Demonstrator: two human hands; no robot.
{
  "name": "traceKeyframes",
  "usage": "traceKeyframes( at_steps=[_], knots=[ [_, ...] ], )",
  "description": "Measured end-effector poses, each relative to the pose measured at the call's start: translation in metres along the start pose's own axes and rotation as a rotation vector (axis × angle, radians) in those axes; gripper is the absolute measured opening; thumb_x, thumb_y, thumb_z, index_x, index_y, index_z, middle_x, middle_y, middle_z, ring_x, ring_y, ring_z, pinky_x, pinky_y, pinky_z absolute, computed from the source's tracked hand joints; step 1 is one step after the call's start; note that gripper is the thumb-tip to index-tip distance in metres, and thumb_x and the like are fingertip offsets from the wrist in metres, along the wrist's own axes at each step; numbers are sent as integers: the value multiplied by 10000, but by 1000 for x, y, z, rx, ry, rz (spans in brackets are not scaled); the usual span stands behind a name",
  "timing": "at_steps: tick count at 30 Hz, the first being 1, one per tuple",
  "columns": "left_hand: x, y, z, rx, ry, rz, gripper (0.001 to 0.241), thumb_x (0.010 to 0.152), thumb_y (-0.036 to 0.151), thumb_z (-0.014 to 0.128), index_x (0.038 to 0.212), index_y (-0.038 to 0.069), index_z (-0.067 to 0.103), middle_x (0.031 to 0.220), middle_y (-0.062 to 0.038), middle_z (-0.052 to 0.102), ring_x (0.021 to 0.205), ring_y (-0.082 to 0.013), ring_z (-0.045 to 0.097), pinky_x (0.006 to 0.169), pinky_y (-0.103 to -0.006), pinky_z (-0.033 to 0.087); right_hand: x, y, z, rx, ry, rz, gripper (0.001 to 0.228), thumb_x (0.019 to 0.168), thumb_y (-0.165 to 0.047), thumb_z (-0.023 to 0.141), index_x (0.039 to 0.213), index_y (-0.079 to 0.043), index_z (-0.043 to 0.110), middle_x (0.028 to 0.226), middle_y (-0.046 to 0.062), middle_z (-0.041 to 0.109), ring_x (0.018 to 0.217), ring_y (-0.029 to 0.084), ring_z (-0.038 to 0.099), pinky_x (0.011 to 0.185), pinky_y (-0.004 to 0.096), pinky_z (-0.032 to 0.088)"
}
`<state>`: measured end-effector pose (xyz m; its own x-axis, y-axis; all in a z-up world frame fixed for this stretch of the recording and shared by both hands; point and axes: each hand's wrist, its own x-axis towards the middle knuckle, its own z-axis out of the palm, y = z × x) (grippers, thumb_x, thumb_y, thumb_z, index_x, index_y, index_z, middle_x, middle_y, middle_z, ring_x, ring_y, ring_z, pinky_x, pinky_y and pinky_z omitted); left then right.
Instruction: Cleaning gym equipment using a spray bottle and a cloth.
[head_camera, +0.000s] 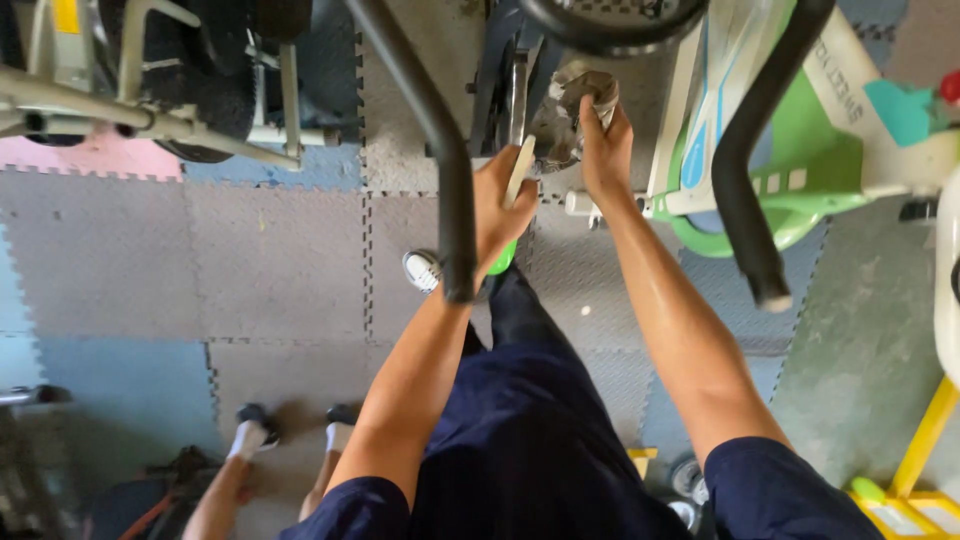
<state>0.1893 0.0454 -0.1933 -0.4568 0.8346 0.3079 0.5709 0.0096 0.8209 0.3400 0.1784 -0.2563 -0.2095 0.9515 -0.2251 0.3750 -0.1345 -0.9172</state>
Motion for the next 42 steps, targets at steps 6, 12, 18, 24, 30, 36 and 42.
traceKeyframes(
  at_steps=[6, 12, 18, 24, 30, 36, 42],
  knots=[
    [64, -40, 69, -227, -213, -279, 107, 854, 76, 598, 932, 34, 658, 754, -181, 688, 651, -284, 703, 613, -409, 536, 62, 60, -6, 23, 77, 19, 316, 1069, -344, 546, 1213, -69, 605, 822, 1, 648, 646, 103, 552, 593, 321, 486],
    [85, -53, 78, -267, -151, -228, 196, 849, 8, 582, 1017, -22, 679, 811, -221, 645, 682, -354, 641, 614, -403, 519, 97, 110, 1, 65, 54, -237, 222, 1164, -207, 582, 1171, 14, 594, 1049, 86, 586, 986, 171, 545, 910, 376, 489],
    [62, -77, 79, -315, -41, -66, 493, 833, -7, 576, 1322, -21, 628, 1216, -207, 712, 1070, -346, 749, 961, -379, 600, 111, 15, 27, -638, 421, -906, 330, 1010, -151, 724, 1229, 60, 594, 1180, 260, 602, 1162, 396, 522, 1027, 480, 430],
    [55, -77, 72, -342, -124, -170, 505, 799, -12, 552, 1298, -38, 628, 1210, -212, 701, 1025, -329, 751, 915, -365, 601, 129, 36, 35, -657, 462, -897, 365, 1035, -167, 718, 1296, 31, 556, 1258, 222, 579, 1219, 365, 516, 1067, 478, 429],
    [52, -79, 71, -310, -152, -193, 509, 780, -17, 561, 1283, -40, 632, 1168, -212, 700, 938, -321, 739, 858, -376, 593, 124, 55, 44, -668, 451, -884, 405, 1059, -182, 713, 1362, 2, 519, 1336, 185, 557, 1276, 335, 510, 1107, 477, 428],
    [55, -71, 69, -337, -127, -174, 460, 804, -25, 560, 1258, -39, 634, 1048, -183, 694, 812, -298, 704, 750, -371, 566, 122, 53, 39, -680, 477, -894, 448, 1084, -198, 708, 1429, -27, 481, 1414, 148, 535, 1333, 305, 503, 1147, 475, 426],
    [60, -74, 73, -359, -115, -155, 478, 805, -20, 557, 1277, -50, 628, 1027, -181, 683, 823, -293, 708, 754, -363, 565, 130, 59, 44, -678, 499, -920, 493, 1108, -214, 703, 1496, -56, 444, 1492, 111, 512, 1389, 274, 497, 1187, 473, 425]
  ],
)
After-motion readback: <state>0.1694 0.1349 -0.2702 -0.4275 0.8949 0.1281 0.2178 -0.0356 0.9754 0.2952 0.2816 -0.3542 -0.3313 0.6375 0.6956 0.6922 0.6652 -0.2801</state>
